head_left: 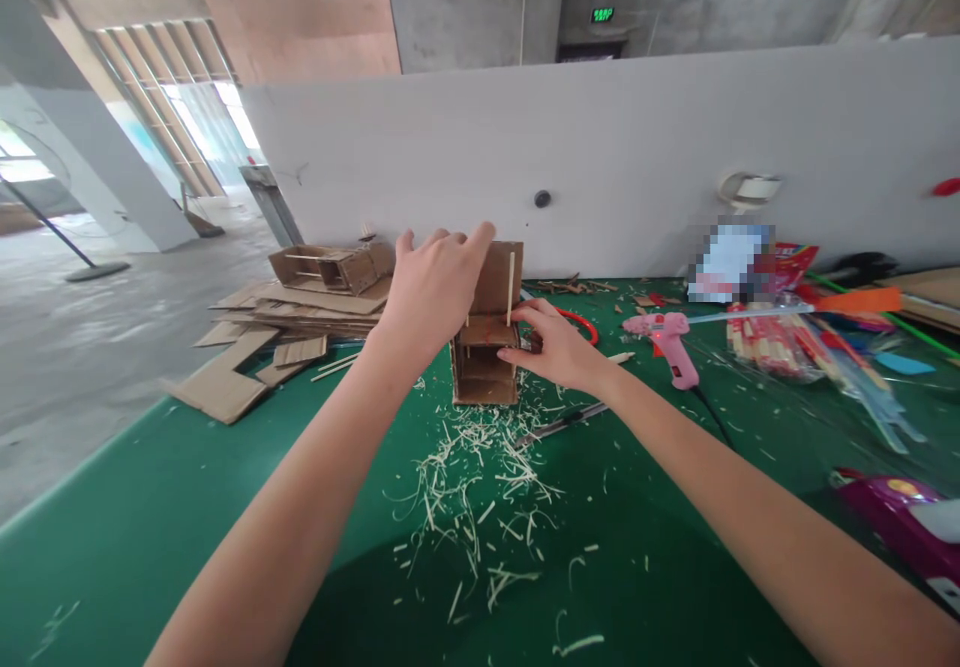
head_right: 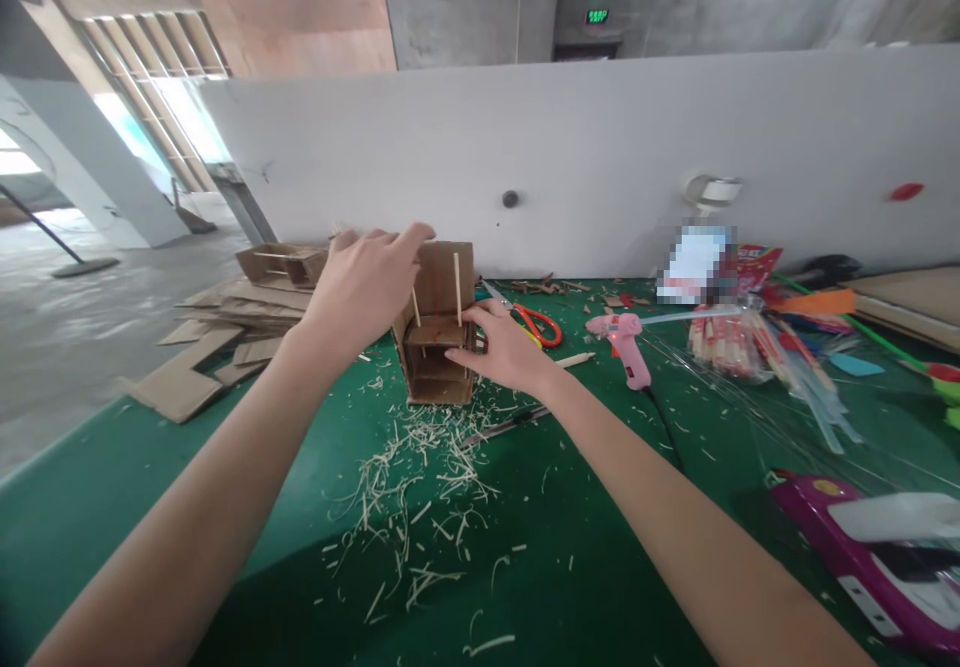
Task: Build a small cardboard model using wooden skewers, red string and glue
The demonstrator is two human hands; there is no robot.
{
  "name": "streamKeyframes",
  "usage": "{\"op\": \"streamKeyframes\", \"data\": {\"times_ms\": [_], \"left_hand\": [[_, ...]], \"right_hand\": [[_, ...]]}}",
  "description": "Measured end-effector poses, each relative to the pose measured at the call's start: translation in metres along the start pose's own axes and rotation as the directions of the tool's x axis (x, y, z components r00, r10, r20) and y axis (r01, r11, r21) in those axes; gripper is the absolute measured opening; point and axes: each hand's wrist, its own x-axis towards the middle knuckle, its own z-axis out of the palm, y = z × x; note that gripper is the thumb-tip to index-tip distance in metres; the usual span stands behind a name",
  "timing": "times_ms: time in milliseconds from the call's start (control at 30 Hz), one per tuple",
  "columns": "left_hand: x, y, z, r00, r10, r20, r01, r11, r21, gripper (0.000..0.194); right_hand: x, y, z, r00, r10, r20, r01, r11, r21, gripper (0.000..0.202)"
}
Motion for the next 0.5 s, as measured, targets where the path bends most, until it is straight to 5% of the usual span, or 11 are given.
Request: {"op": "streamKeyframes", "data": {"times_ms": [133, 500], "left_hand": [[-0.006, 0.002, -0.004, 0.995, 0.086, 0.053, -0.087, 0.996, 0.027, 0.063], [-0.011, 0.014, -0.001, 0.995, 0.08, 0.051, -0.084, 0.994, 0.07, 0.052]], "right_hand": [[0.0, -0.001, -0.002, 1.0, -0.009, -0.006, 0.008, 1.0, -0.012, 0.039], [0.001, -0.001, -0.002, 1.0, 0.008, 0.0, -0.008, 0.999, -0.038, 0.044]]}}
